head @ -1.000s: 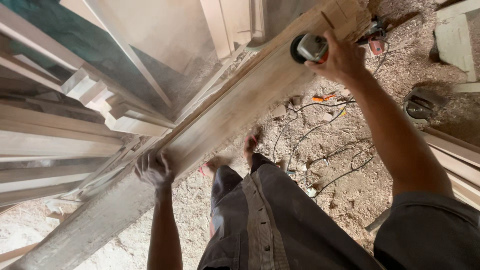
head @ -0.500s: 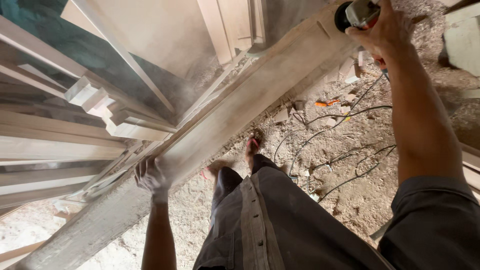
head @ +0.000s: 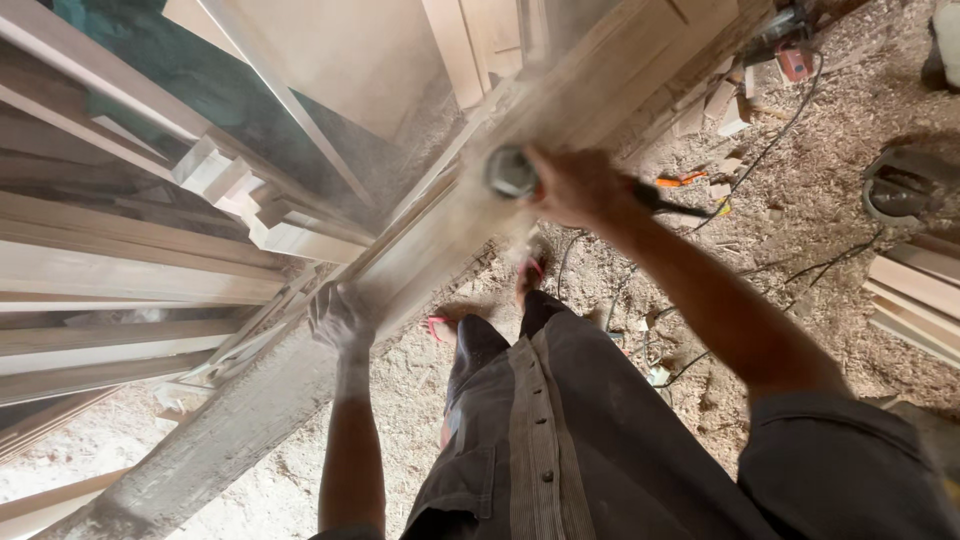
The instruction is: The person sands the surface and edges of a wooden board using a hand-held power sander while holding the board in place with their other hand.
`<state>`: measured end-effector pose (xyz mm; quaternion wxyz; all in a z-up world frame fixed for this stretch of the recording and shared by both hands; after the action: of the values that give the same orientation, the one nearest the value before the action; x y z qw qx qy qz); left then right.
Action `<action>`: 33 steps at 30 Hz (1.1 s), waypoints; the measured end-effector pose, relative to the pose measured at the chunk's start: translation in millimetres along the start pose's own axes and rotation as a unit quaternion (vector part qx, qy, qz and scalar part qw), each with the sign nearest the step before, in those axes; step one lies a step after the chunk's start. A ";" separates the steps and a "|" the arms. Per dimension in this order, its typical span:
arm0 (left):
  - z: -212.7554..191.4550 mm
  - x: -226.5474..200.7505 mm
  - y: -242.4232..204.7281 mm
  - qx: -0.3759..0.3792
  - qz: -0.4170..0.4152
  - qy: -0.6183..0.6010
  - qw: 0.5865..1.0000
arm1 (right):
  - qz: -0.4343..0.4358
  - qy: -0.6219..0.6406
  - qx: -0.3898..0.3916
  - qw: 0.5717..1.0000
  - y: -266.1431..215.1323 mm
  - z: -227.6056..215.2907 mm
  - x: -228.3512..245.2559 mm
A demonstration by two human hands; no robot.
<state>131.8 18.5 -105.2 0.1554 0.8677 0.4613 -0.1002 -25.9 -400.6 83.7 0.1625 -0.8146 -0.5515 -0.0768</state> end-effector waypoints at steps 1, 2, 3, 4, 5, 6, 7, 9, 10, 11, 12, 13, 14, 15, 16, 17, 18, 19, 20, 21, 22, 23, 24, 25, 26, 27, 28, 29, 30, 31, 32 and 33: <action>-2.2 -0.3 -1.2 0.009 -0.013 0.002 1.000 | 0.017 0.037 0.048 0.998 -1.4 20.9 19.6; -5.1 -5.2 -1.0 0.005 -0.009 0.025 1.000 | 0.032 0.072 0.095 0.992 -2.8 43.0 37.3; -8.0 -9.1 -0.3 0.002 -0.005 0.047 0.999 | -0.024 0.108 0.034 0.993 -1.8 46.2 71.6; -11.7 -10.9 0.9 -0.003 -0.003 0.071 0.997 | -0.083 0.144 -0.027 0.986 -0.6 47.0 101.6; -15.2 -13.6 1.8 -0.012 0.005 0.056 0.998 | -0.100 0.111 -0.053 0.987 3.8 53.2 117.7; -19.9 -15.2 1.8 -0.020 0.011 0.044 0.999 | -0.116 0.080 -0.078 0.987 7.0 56.4 132.2; -23.5 -17.2 0.0 -0.027 0.013 0.041 0.999 | -0.131 0.049 -0.104 0.985 8.3 54.8 140.7; -25.8 -17.3 2.5 -0.042 0.018 0.037 0.998 | -0.072 0.032 -0.003 0.997 19.8 64.9 118.3; -28.1 -17.5 1.5 -0.049 0.020 0.039 0.998 | -0.042 0.024 0.047 0.998 23.7 65.3 101.3; -28.0 -17.6 2.3 -0.053 0.020 0.039 0.998 | -0.055 0.016 0.036 0.998 25.8 49.4 85.2; -29.4 -18.5 -0.6 -0.058 0.023 0.038 0.997 | -0.067 0.009 0.027 0.997 26.4 32.2 64.8; -29.8 -18.5 -2.6 -0.061 0.025 0.038 0.997 | -0.025 0.001 0.044 0.999 31.1 21.4 34.7; -29.7 -18.7 -3.2 -0.066 0.031 0.038 0.997 | 0.018 -0.007 0.058 0.998 35.7 10.9 2.7; -28.6 -18.6 -2.7 -0.070 0.038 0.035 0.996 | 0.036 -0.020 0.045 0.998 38.9 -3.6 -24.6; -28.8 -17.9 -3.1 -0.077 0.044 0.030 0.996 | 0.053 -0.034 0.033 0.997 41.2 -16.4 -52.3; -27.2 -16.2 -3.5 -0.075 0.043 0.027 0.996 | 0.051 -0.066 0.005 0.996 43.4 -29.6 -75.4; -23.9 -15.3 -0.7 -0.072 0.042 0.021 0.996 | 0.050 -0.098 -0.025 0.994 46.1 -42.7 -99.7; -19.6 -12.8 2.4 -0.061 0.031 0.012 0.998 | 0.093 -0.129 -0.003 0.987 51.3 -46.2 -134.5; -23.7 -15.5 -0.1 -0.078 0.038 0.017 0.996 | 0.136 -0.158 0.021 0.978 54.3 -47.9 -167.2; -29.9 -17.3 -3.8 -0.096 0.045 0.021 0.994 | 0.154 -0.156 0.021 0.975 54.2 -54.7 -194.3; -34.7 -19.9 -7.2 -0.113 0.052 0.026 0.992 | 0.170 -0.154 0.022 0.973 53.8 -61.4 -219.4; -30.6 -19.5 -6.3 -0.100 0.043 0.033 0.993 | 0.178 -0.162 0.010 0.971 55.2 -69.7 -239.8; -26.8 -17.2 -4.1 -0.087 0.034 0.040 0.995 | 0.185 -0.168 -0.002 0.968 56.7 -77.7 -258.1; -24.3 -14.2 -2.6 -0.074 0.025 0.048 0.996 | 0.193 -0.175 -0.014 0.965 56.0 -83.9 -273.6; -25.2 -16.7 -1.3 -0.074 0.039 0.058 0.995 | 0.183 -0.171 -0.041 0.967 55.0 -93.6 -284.8; -26.5 -19.9 -0.1 -0.074 0.054 0.069 0.993 | 0.174 -0.168 -0.068 0.968 53.4 -104.5 -296.4; -26.7 -24.2 2.5 -0.074 0.069 0.079 0.992 | 0.165 -0.164 -0.095 0.968 50.9 -112.9 -306.7; -27.1 -24.4 5.0 -0.074 0.056 0.057 0.994 | 0.205 -0.132 -0.086 0.966 47.7 -113.5 -326.9; -29.6 -24.7 6.2 -0.074 0.044 0.036 0.996 | 0.245 -0.100 -0.077 0.961 45.3 -113.1 -345.7; -32.7 -25.5 6.9 -0.074 0.032 0.015 0.997 | 0.283 -0.066 -0.067 0.954 42.2 -110.6 -361.5; -36.4 -29.3 7.2 -0.080 0.031 0.019 0.996 | 0.284 -0.084 -0.062 0.953 41.9 -109.2 -365.9; -39.4 -33.8 6.9 -0.087 0.030 0.023 0.995 | 0.284 -0.102 -0.057 0.952 41.0 -108.6 -366.8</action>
<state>120.0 3.1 -56.5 0.2224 0.8666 0.4453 -0.0348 -121.5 -772.9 66.2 0.0734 -0.9491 -0.3054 0.0246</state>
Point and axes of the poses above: each hand's wrist, its own y-axis towards the middle knuckle, its own z-axis out of the palm, x = y × z, the point moved 10 cm from there along y, towards the middle knuckle, and after that the axes turned 5 degrees about z, right-handed, at the moved point
